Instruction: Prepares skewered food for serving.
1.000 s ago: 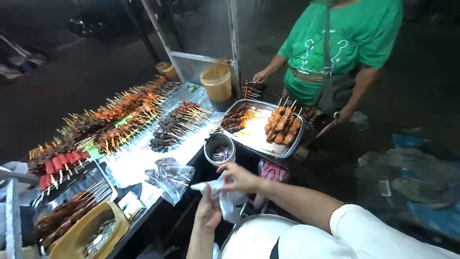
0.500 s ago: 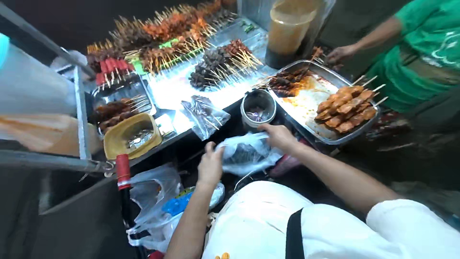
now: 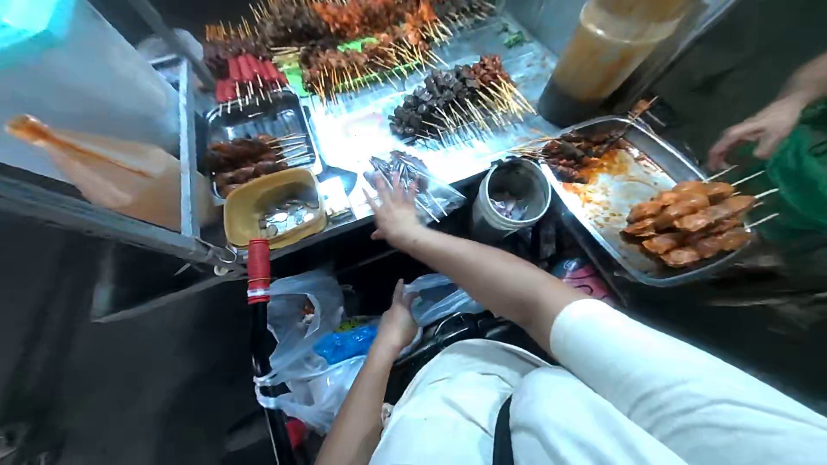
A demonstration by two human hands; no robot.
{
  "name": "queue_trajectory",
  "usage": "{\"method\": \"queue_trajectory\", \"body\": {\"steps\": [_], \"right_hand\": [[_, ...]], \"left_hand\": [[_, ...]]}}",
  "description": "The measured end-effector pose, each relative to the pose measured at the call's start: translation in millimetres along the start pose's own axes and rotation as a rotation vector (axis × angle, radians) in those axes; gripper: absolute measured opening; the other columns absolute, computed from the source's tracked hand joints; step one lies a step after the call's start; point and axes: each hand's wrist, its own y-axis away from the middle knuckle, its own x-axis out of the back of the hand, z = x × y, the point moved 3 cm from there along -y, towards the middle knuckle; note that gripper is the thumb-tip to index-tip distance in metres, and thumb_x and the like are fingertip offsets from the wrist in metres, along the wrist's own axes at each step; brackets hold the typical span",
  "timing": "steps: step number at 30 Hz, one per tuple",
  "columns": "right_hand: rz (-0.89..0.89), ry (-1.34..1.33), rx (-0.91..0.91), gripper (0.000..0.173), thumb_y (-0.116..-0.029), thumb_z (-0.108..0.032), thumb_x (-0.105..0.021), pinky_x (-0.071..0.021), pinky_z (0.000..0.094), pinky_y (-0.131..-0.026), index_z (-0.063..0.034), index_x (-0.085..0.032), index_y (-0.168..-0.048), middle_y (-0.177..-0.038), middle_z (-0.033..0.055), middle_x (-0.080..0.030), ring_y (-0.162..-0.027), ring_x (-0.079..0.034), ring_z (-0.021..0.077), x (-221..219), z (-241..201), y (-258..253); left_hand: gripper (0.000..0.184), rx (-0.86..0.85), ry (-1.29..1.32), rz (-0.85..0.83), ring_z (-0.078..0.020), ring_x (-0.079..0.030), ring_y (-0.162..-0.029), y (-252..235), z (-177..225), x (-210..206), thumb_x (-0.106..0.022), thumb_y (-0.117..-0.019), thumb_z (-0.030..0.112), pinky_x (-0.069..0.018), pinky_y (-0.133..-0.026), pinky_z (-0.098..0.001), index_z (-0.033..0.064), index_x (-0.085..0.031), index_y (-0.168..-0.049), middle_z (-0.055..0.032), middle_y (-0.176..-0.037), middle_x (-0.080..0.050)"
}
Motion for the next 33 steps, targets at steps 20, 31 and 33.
{"method": "queue_trajectory", "body": {"steps": [20, 31, 33], "right_hand": [[-0.339, -0.552, -0.284, 0.049, -0.1004, -0.011, -0.06, -0.0519, 0.0497, -0.084, -0.0094, -0.046, -0.148, -0.12, 0.0186, -0.065, -0.1, -0.063, 0.0279, 118, 144, 70], [-0.645, -0.316, -0.254, 0.06, -0.1021, -0.012, -0.057, -0.047, 0.0651, -0.099, -0.0049, -0.033, -0.157, -0.127, 0.0307, -0.063, -0.117, -0.062, 0.0478, 3, 146, 151], [-0.654, -0.3, -0.268, 0.06, -0.1019, -0.008, -0.055, -0.047, 0.063, -0.1, -0.0007, -0.031, -0.156, -0.129, 0.0311, -0.061, -0.12, -0.061, 0.0471, -1, 130, 149]], "left_hand": [[0.094, -0.006, 0.362, 0.042, -0.0328, -0.054, -0.132, -32, 19, 41, -0.067, -0.085, -0.006, -0.0517, -0.104, -0.0446, 0.0108, -0.018, -0.163, -0.0251, -0.163, -0.025], [0.09, -0.115, -0.172, 0.171, -0.046, -0.066, -0.112, -16, 74, 42, -0.064, -0.0885, 0.0, -0.0539, -0.094, -0.0614, 0.0147, -0.018, -0.164, -0.0276, -0.156, -0.04], [0.085, -0.161, -0.28, 0.023, -0.0443, -0.065, -0.116, -15, 93, 19, -0.06, -0.0903, -0.002, -0.053, -0.097, -0.0592, 0.016, -0.022, -0.164, -0.0237, -0.16, -0.035]]}}
